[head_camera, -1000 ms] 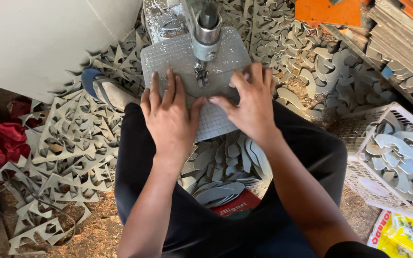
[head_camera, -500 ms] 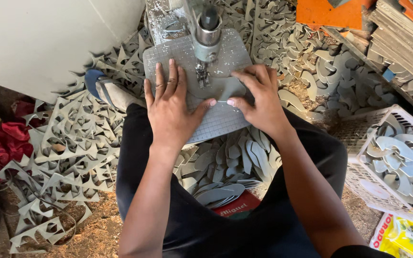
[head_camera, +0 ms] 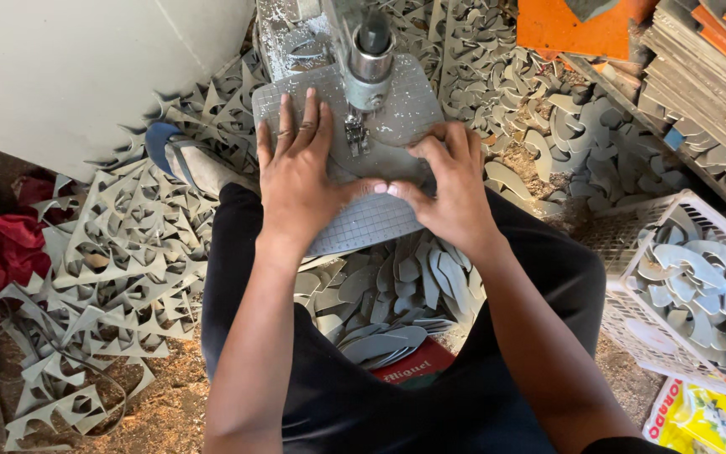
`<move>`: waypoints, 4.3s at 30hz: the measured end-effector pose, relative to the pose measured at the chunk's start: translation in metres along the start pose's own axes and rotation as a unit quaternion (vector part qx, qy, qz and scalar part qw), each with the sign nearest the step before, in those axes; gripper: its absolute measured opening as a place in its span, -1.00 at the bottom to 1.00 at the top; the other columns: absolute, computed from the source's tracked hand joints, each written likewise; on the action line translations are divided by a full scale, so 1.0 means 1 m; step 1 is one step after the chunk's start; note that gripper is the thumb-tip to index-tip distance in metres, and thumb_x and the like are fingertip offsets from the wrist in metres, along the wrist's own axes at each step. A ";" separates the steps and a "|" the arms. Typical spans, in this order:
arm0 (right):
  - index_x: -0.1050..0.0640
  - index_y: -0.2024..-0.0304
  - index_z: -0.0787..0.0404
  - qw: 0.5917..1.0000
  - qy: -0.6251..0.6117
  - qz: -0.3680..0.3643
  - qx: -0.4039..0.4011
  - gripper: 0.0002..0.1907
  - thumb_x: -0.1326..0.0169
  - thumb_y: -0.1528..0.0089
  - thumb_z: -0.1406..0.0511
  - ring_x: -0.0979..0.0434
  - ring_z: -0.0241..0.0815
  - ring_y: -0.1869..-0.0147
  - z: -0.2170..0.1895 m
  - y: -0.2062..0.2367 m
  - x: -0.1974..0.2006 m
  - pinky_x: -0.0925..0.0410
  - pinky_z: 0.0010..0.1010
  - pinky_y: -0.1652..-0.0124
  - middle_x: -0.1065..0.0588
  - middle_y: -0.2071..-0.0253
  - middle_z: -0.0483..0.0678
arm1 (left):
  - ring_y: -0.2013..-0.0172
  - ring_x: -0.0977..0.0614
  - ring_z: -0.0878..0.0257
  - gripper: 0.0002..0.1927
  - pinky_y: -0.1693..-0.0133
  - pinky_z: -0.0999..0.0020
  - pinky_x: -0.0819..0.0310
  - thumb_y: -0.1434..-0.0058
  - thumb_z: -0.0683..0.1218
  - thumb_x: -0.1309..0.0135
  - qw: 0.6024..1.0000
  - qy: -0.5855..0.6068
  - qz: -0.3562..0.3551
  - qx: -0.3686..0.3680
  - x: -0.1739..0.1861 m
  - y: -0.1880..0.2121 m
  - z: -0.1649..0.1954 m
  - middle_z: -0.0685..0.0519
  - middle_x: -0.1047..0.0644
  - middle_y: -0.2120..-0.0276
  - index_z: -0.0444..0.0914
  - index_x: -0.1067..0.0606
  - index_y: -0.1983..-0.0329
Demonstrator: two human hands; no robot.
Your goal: The person sits on the floor and repeatedly places flat gray rubber pieces under a vertical cutting machine. They guide each piece through the blade to cut a curved shape, then remove the finished part and place it into a nearby crate. The process is repeated with multiple pieces.
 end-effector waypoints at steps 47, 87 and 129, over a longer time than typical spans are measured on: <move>-0.55 0.12 0.22 0.999 -0.016 -0.023 0.044 -0.54 -0.37 -0.13 0.07 -0.30 0.06 -0.39 -0.009 0.003 0.002 -0.12 -0.01 -0.32 -0.41 -0.16 -0.07 | -0.45 -0.20 -0.07 -0.24 -0.38 -0.28 0.20 -0.14 0.19 -0.27 1.000 0.012 0.007 0.008 0.004 0.014 0.001 0.06 -0.35 -0.40 -0.19 -0.41 -0.36; -0.41 -0.34 0.24 0.989 0.120 -0.091 -0.005 0.01 -0.15 -0.10 -0.30 -0.15 0.07 -0.57 -0.021 -0.013 -0.022 0.08 0.39 -0.35 -0.28 -0.47 -0.01 | -0.40 -0.33 -0.07 -0.47 -0.38 -0.17 0.06 -0.29 0.02 -0.19 0.996 0.038 0.052 -0.060 0.007 0.007 -0.012 0.05 -0.42 -0.37 -0.06 -0.49 -0.34; -0.36 -0.25 0.39 0.985 0.142 -0.034 -0.087 0.06 -0.26 -0.04 -0.28 -0.15 0.17 -0.50 -0.039 -0.027 -0.040 0.02 0.47 -0.29 -0.25 -0.36 0.13 | -0.25 -0.53 0.09 -0.75 -0.34 0.06 -0.10 -0.24 -0.15 -0.24 0.984 0.113 0.130 -0.042 0.008 0.010 -0.014 0.06 -0.61 -0.12 -0.15 -0.65 0.00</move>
Point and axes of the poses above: each hand's wrist, its own y-axis away from the middle knuckle, its own x-axis out of the back of the hand, z = x × y, the point moved 3 cm from there along -y, towards the middle knuckle
